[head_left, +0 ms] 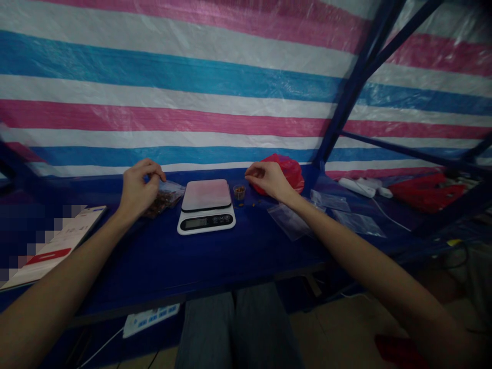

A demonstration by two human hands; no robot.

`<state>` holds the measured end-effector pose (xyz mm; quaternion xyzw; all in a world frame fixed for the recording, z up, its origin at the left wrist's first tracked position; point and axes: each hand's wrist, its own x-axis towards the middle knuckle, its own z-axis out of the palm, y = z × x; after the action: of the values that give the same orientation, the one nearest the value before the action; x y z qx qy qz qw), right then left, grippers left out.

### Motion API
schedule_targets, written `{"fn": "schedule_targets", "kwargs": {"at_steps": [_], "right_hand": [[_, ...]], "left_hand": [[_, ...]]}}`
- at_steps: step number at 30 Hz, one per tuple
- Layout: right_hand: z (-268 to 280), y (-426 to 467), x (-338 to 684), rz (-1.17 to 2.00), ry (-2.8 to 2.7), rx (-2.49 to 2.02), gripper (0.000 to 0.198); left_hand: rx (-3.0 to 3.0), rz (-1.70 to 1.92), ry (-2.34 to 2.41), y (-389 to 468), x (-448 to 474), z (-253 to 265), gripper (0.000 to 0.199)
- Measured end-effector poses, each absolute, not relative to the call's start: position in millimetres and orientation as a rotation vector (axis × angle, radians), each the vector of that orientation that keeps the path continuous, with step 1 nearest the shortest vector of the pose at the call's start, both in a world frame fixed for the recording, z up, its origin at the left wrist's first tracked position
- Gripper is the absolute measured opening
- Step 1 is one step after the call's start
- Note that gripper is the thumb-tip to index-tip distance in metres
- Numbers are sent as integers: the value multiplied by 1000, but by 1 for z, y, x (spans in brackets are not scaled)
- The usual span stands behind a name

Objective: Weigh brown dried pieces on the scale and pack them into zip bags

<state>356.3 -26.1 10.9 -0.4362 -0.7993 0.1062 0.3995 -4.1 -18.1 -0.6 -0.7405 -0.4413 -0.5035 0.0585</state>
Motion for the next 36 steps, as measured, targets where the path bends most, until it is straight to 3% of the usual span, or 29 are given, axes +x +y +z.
{"fn": "schedule_targets", "kwargs": {"at_steps": [4, 9, 17, 25, 31, 36], "right_hand": [[6, -26, 346, 271, -2110, -997, 9], [-3, -14, 360, 190, -2184, -1072, 27], [-19, -14, 353, 342, -2375, -1170, 12], [-4, -23, 356, 222, -2215, -1133, 11], [-1, -28, 343, 316, -2114, -944, 12], [5, -31, 347, 143, -2136, -890, 16]], "left_hand": [[-2253, -1519, -1333, -17, -5, -1, 22], [-2259, -1500, -1378, -17, -4, 0, 23], [-2274, -1492, -1390, -18, -4, -1, 23], [-2280, -1517, -1329, -17, -3, -1, 23], [-2292, -1501, -1327, -17, -2, -2, 24], [-2288, -1499, -1336, -17, 0, -1, 22]]}}
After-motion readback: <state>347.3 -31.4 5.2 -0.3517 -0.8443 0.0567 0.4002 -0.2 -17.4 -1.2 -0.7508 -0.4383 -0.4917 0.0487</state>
